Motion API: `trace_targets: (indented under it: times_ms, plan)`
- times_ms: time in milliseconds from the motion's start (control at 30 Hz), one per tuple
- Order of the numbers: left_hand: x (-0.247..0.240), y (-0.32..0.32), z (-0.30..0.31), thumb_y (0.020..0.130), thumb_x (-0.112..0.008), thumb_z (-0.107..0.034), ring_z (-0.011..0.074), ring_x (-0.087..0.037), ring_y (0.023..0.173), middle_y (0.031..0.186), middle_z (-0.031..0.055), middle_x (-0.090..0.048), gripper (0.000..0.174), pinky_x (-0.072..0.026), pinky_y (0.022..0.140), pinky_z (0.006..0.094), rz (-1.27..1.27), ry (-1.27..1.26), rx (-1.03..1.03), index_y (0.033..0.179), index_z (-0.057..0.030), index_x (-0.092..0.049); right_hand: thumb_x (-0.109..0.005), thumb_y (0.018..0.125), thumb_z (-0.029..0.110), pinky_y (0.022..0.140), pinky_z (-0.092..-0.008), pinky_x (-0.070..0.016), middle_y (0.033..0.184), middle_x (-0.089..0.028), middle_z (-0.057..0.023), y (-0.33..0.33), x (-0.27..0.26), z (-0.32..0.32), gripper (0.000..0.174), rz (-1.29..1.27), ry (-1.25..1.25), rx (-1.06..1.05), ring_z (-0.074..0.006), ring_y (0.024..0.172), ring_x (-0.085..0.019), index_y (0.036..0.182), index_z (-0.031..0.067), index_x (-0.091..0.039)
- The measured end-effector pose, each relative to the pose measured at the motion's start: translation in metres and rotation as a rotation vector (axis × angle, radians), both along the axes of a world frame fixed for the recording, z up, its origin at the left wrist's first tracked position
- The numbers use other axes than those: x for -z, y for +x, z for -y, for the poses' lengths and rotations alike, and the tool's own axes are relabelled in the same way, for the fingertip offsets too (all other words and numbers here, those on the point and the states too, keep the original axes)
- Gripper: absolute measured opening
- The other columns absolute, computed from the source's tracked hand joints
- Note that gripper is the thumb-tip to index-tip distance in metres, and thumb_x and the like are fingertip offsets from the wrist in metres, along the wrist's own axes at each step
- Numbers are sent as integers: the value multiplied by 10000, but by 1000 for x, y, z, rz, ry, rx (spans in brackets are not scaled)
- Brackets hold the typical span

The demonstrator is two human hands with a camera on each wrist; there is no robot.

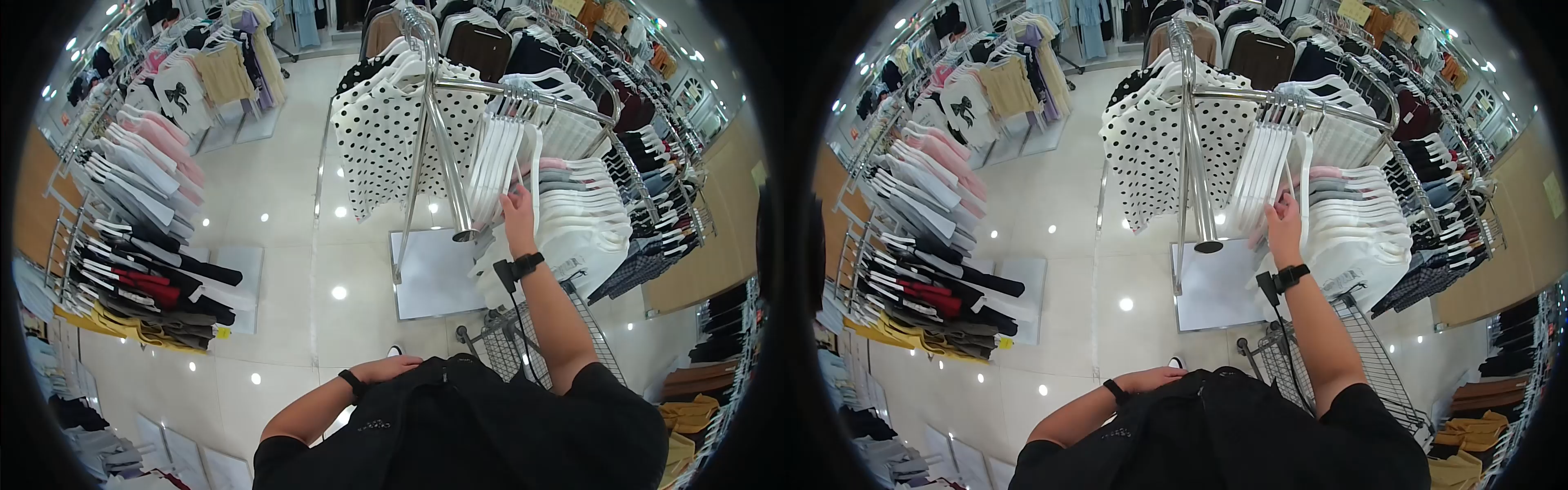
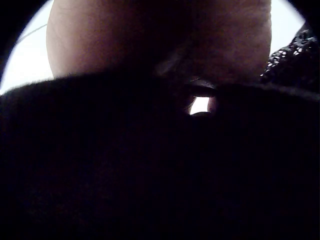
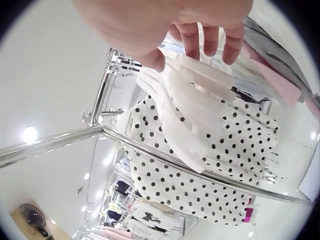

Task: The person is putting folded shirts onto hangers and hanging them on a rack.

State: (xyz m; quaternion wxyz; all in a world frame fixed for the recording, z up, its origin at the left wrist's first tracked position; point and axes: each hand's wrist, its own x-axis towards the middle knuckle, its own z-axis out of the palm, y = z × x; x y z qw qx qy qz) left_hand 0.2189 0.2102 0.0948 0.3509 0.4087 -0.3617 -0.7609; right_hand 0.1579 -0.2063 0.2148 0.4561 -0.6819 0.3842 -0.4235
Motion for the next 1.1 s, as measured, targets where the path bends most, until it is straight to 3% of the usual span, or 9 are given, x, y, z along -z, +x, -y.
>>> trace_targets:
  times_ms: [133,200,400,633,767,800,900,933,1100]
  plan:
    - [-4,11,-12,1048,-543,-278,145,-524,1233,1351,65,-596,461,-411,1070,303,20,-42,4,1419,-6,-516,-650,948,165,800,-281,-508,989,-705,-82,6,-16,-2,394,-58,67,-42,-146,894,-654,1286,-32,-598]
    - [-20,10,-16,1027,-579,-290,161,-513,1253,1371,81,-582,492,-407,1073,313,11,-32,-3,1423,-10,-500,-624,948,167,706,-286,-482,842,-663,-43,5,-35,-13,264,-60,10,32,-122,756,-599,1126,-26,-656]
    - [-67,18,-5,1007,-615,-338,188,-531,1239,1355,120,-599,551,-410,1067,336,188,-69,114,1418,3,-484,-606,964,185,636,-301,-447,783,-607,-27,-6,-58,-8,212,-92,-150,151,-117,692,-542,1020,-17,-636]
    - [-51,9,17,1019,-605,-361,192,-564,1190,1275,124,-646,510,-434,1032,339,354,-97,322,1374,-3,-527,-620,975,188,573,-262,-386,753,-564,15,-51,-73,-51,187,-31,-122,119,-62,645,-463,1021,6,-620]
    - [17,-15,9,1046,-570,-369,204,-591,1033,1075,128,-644,393,-464,930,347,319,-190,163,1206,-10,-567,-623,981,153,545,-238,-343,732,-541,55,-110,-49,-92,132,59,-39,80,-30,615,-412,993,22,-617]
    - [27,-21,8,1046,-562,-387,236,-610,983,1014,148,-636,380,-474,895,368,334,-202,83,1139,-19,-570,-639,960,135,550,-249,-371,706,-542,41,-126,-49,-106,111,38,-12,82,-44,608,-435,986,29,-618]
    - [14,-27,32,1051,-558,-385,212,-594,903,924,141,-614,377,-471,849,357,386,-193,210,1053,-10,-583,-646,946,135,563,-257,-404,697,-563,7,-167,-39,-149,109,-187,-126,204,-57,619,-477,980,34,-621]
    - [18,-31,35,1051,-558,-385,212,-594,903,924,141,-614,377,-471,849,357,378,-193,256,1053,-10,-583,-652,923,138,581,-281,-445,719,-614,-58,-182,-30,-160,113,-216,-50,222,-112,623,-558,972,39,-631]
    - [48,-62,69,1058,-538,-357,224,-579,811,823,125,-593,375,-464,790,353,281,-176,466,975,5,-588,-659,895,130,587,-320,-478,742,-642,-118,-248,17,-226,117,-333,-74,346,-205,620,-613,957,32,-641]
